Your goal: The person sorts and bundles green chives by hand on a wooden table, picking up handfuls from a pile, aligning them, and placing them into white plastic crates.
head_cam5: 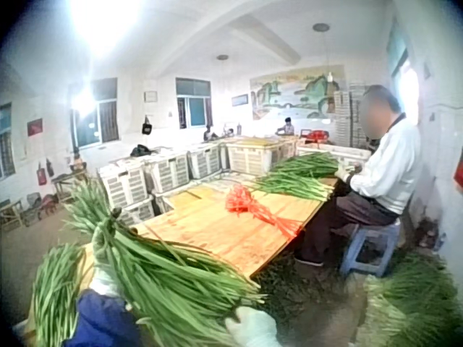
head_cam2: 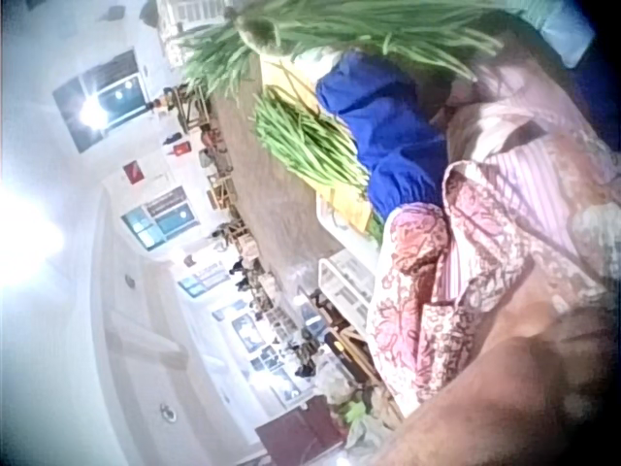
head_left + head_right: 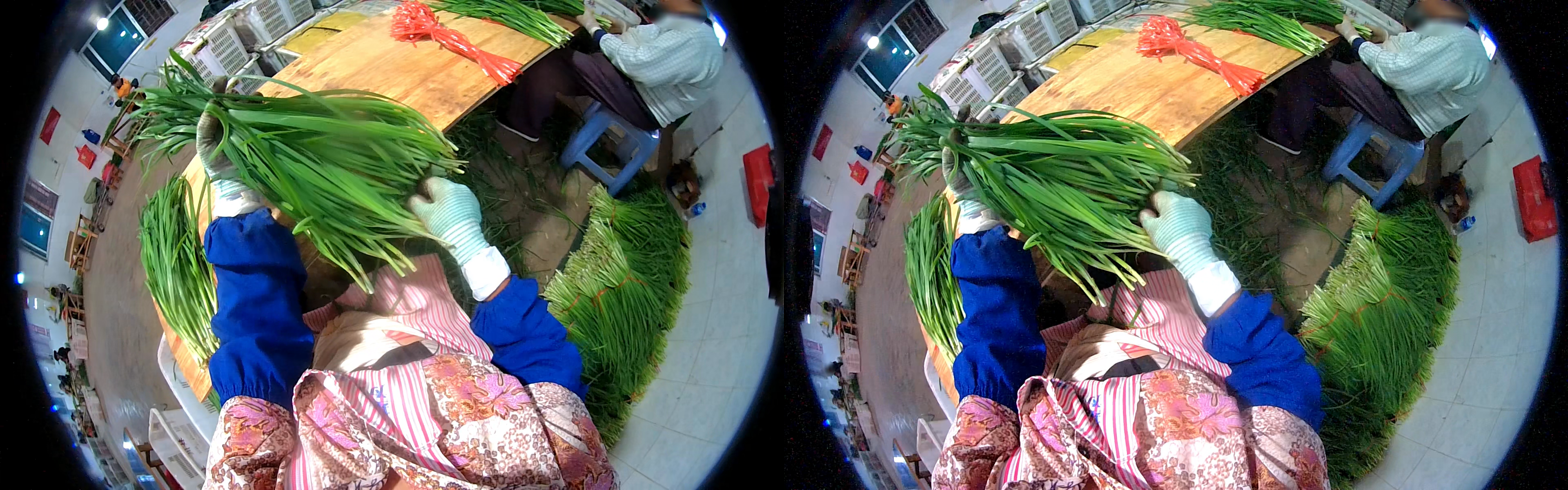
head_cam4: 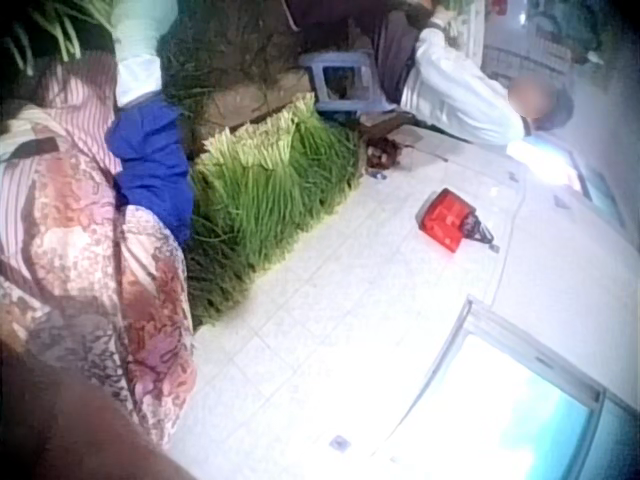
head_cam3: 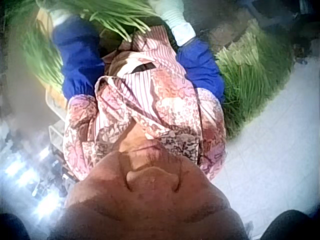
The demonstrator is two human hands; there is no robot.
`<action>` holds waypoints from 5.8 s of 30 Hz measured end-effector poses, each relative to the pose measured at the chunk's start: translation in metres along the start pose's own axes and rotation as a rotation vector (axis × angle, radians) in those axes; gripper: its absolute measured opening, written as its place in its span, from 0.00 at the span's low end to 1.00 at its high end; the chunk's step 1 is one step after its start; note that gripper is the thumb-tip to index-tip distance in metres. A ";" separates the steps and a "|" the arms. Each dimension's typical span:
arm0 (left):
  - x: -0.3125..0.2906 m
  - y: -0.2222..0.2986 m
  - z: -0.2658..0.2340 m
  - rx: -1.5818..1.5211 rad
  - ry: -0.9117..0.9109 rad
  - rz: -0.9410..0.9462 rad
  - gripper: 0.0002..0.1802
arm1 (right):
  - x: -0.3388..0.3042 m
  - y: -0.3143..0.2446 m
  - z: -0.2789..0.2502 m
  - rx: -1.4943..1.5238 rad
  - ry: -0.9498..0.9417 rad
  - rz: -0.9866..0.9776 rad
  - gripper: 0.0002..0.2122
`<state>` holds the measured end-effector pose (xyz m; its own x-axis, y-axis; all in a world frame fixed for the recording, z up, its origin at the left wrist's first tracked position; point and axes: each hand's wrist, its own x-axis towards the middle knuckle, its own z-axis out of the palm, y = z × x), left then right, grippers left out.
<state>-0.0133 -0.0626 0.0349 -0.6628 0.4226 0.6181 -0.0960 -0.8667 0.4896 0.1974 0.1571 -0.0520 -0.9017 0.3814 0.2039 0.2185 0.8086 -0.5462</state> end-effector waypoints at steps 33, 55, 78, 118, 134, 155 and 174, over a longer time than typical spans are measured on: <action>0.005 0.007 0.017 0.154 0.313 -0.070 0.17 | -0.010 0.003 0.004 -0.293 -0.171 -0.512 0.05; -0.016 0.015 -0.038 0.081 0.560 -0.178 0.12 | 0.020 0.044 -0.047 0.268 -0.001 -0.264 0.06; 0.040 0.017 -0.050 0.702 0.919 -0.309 0.20 | 0.030 0.092 -0.062 0.268 0.223 -0.176 0.11; -0.008 -0.119 0.041 1.864 -0.706 -0.169 0.24 | -0.036 0.107 -0.065 1.486 0.267 0.210 0.09; -0.056 -0.026 0.112 1.681 -0.070 0.035 0.23 | 0.030 0.119 -0.081 0.378 0.319 -0.094 0.15; -0.098 -0.053 0.009 1.327 0.565 -0.074 0.40 | 0.132 -0.033 -0.014 -0.253 0.016 -0.290 0.26; -0.126 -0.013 0.071 1.923 -0.166 -0.147 0.15 | 0.135 -0.025 -0.024 -0.378 -0.073 -0.680 0.21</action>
<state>0.1240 -0.0858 -0.0055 -0.6498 0.5705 0.5023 0.7585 0.5305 0.3786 0.0796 0.1992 0.0089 -0.9024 -0.2727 0.3337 -0.2905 0.9569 -0.0036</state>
